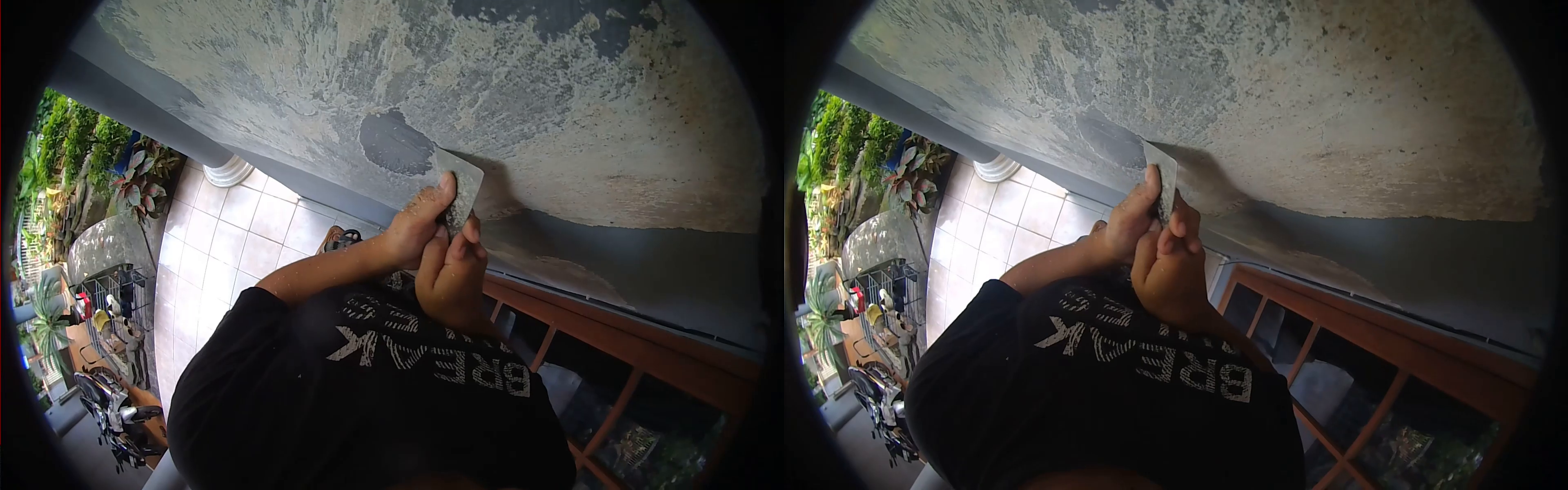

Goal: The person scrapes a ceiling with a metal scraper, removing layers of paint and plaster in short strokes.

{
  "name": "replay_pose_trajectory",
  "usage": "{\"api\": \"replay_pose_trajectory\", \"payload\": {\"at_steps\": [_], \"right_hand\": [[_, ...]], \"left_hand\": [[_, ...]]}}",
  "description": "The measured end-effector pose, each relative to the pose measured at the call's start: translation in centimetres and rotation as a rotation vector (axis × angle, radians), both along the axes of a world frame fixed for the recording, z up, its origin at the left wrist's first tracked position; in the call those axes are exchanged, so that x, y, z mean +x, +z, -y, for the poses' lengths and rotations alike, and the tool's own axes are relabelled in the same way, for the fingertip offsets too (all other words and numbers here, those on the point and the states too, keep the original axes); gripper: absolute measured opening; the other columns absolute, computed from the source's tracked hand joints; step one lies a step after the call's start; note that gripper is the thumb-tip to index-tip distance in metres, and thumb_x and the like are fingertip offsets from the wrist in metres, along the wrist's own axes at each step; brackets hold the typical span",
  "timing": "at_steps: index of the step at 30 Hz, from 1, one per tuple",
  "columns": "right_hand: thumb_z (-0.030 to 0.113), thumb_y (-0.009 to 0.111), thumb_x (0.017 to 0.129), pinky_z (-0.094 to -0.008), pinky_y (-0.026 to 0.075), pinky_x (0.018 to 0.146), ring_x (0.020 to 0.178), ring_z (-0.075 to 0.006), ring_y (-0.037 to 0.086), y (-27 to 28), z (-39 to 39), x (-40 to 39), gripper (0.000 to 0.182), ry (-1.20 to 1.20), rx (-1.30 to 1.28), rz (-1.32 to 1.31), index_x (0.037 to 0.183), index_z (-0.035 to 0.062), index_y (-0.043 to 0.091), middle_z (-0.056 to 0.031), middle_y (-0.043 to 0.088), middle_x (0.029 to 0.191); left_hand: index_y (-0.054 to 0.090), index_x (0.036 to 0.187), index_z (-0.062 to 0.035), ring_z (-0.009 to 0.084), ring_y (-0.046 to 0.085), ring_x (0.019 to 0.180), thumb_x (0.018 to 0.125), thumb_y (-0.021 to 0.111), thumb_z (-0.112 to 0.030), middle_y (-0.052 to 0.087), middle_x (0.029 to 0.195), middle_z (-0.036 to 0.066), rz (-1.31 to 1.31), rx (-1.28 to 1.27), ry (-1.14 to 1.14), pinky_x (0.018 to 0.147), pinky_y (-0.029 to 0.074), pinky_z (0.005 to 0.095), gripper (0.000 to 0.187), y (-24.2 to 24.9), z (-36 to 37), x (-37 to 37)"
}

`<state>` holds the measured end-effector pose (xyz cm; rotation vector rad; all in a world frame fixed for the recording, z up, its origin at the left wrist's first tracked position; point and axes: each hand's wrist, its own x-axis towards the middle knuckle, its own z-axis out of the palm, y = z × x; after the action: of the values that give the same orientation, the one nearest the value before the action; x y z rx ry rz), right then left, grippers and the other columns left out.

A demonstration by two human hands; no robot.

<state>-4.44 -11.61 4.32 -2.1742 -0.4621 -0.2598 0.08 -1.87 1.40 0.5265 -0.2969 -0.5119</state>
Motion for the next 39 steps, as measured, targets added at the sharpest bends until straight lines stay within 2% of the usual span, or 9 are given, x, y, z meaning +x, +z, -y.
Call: {"api": "replay_pose_trajectory", "payload": {"at_steps": [6, 13, 18, 21, 24, 27, 31, 35, 39], "right_hand": [[0.000, 0.045, 0.079, -0.0413, 0.044, 0.064, 0.072, -0.0362, 0.055, -0.2, 0.3, 0.0, 0.017, 0.032, 0.154, -0.042, 0.094, -0.0082, 0.045, -0.0216, 0.046, 0.082], [0.002, 0.038, 0.085, -0.0387, 0.045, 0.078, 0.091, -0.0382, 0.058, -0.4, -0.5, -0.3, 0.032, -0.071, 0.058, -0.026, 0.115, -0.0101, 0.042, -0.0256, 0.056, 0.097], [0.003, 0.038, 0.085, -0.0400, 0.045, 0.078, 0.090, -0.0390, 0.059, -0.8, 0.3, -0.4, 0.029, 0.003, 0.120, -0.030, 0.110, -0.0110, 0.045, -0.0262, 0.057, 0.096], [0.003, 0.040, 0.084, -0.0412, 0.046, 0.074, 0.086, -0.0396, 0.059, -0.5, -0.2, -0.1, 0.029, -0.032, 0.138, -0.033, 0.109, -0.0108, 0.046, -0.0260, 0.056, 0.092], [0.002, 0.043, 0.081, -0.0423, 0.047, 0.069, 0.080, -0.0407, 0.059, -1.1, -0.6, 0.1, 0.029, -0.097, 0.052, 0.092, 0.108, -0.0091, 0.044, -0.0253, 0.053, 0.085], [0.001, 0.043, 0.081, -0.0423, 0.047, 0.069, 0.080, -0.0406, 0.059, -1.1, -0.2, 0.4, 0.030, -0.028, 0.146, 0.081, 0.109, -0.0094, 0.044, -0.0254, 0.053, 0.086], [0.000, 0.042, 0.081, -0.0424, 0.046, 0.069, 0.079, -0.0401, 0.058, -0.9, 0.4, -0.3, 0.029, 0.004, 0.156, -0.060, 0.108, -0.0099, 0.045, -0.0252, 0.051, 0.084], [0.000, 0.042, 0.079, -0.0434, 0.047, 0.070, 0.081, -0.0433, 0.057, -0.9, -0.8, 0.2, 0.033, -0.059, 0.049, 0.100, 0.111, -0.0111, 0.042, -0.0276, 0.050, 0.089], [0.001, 0.042, 0.080, -0.0436, 0.047, 0.072, 0.082, -0.0425, 0.058, -1.6, -0.8, 0.1, 0.032, -0.044, 0.137, 0.123, 0.110, -0.0112, 0.043, -0.0264, 0.052, 0.087]], "left_hand": [[0.060, 0.074, 0.0013, 0.0218, 0.062, 0.068, 0.093, 0.030, -0.051, 0.061, 0.066, 0.011, -0.081, 0.153, 0.043, 0.069, 0.051, 0.0292, 0.063, 0.3, 0.0, -0.4], [0.061, 0.076, 0.0006, 0.0194, 0.063, 0.068, 0.094, 0.030, -0.051, 0.061, 0.067, 0.011, -0.053, 0.130, 0.038, 0.066, 0.051, 0.0285, 0.063, -0.3, 0.1, -0.4], [0.061, 0.076, 0.0010, 0.0216, 0.063, 0.068, 0.093, 0.030, -0.052, 0.062, 0.069, 0.013, -0.074, 0.180, 0.072, 0.066, 0.051, 0.0298, 0.064, -0.2, 0.2, -0.4], [0.058, 0.073, 0.0005, 0.0260, 0.061, 0.070, 0.091, 0.025, -0.056, 0.052, 0.060, 0.009, -0.099, 0.262, 0.054, 0.072, 0.050, 0.0362, 0.068, 0.4, 0.2, -0.4], [0.058, 0.073, 0.0001, 0.0263, 0.062, 0.071, 0.092, 0.025, -0.056, 0.051, 0.059, 0.009, -0.070, 0.194, 0.047, 0.073, 0.050, 0.0361, 0.068, 0.2, 0.2, -0.1], [0.060, 0.076, 0.0007, 0.0231, 0.064, 0.069, 0.093, 0.030, -0.053, 0.063, 0.070, 0.014, -0.079, 0.202, 0.078, 0.066, 0.052, 0.0302, 0.064, -0.1, 0.1, -0.2], [0.060, 0.075, 0.0006, 0.0223, 0.063, 0.069, 0.093, 0.029, -0.053, 0.062, 0.068, 0.013, -0.088, 0.255, 0.064, 0.067, 0.052, 0.0305, 0.065, 0.1, 0.3, -0.6], [0.060, 0.074, 0.0004, 0.0211, 0.063, 0.069, 0.093, 0.029, -0.053, 0.062, 0.067, 0.012, -0.049, 0.108, 0.048, 0.066, 0.052, 0.0293, 0.065, -1.0, -0.1, -0.1], [0.060, 0.074, 0.0000, 0.0214, 0.063, 0.067, 0.093, 0.030, -0.052, 0.060, 0.064, 0.011, -0.061, 0.298, 0.124, 0.066, 0.052, 0.0301, 0.063, -0.3, -0.4, -0.2]]}}
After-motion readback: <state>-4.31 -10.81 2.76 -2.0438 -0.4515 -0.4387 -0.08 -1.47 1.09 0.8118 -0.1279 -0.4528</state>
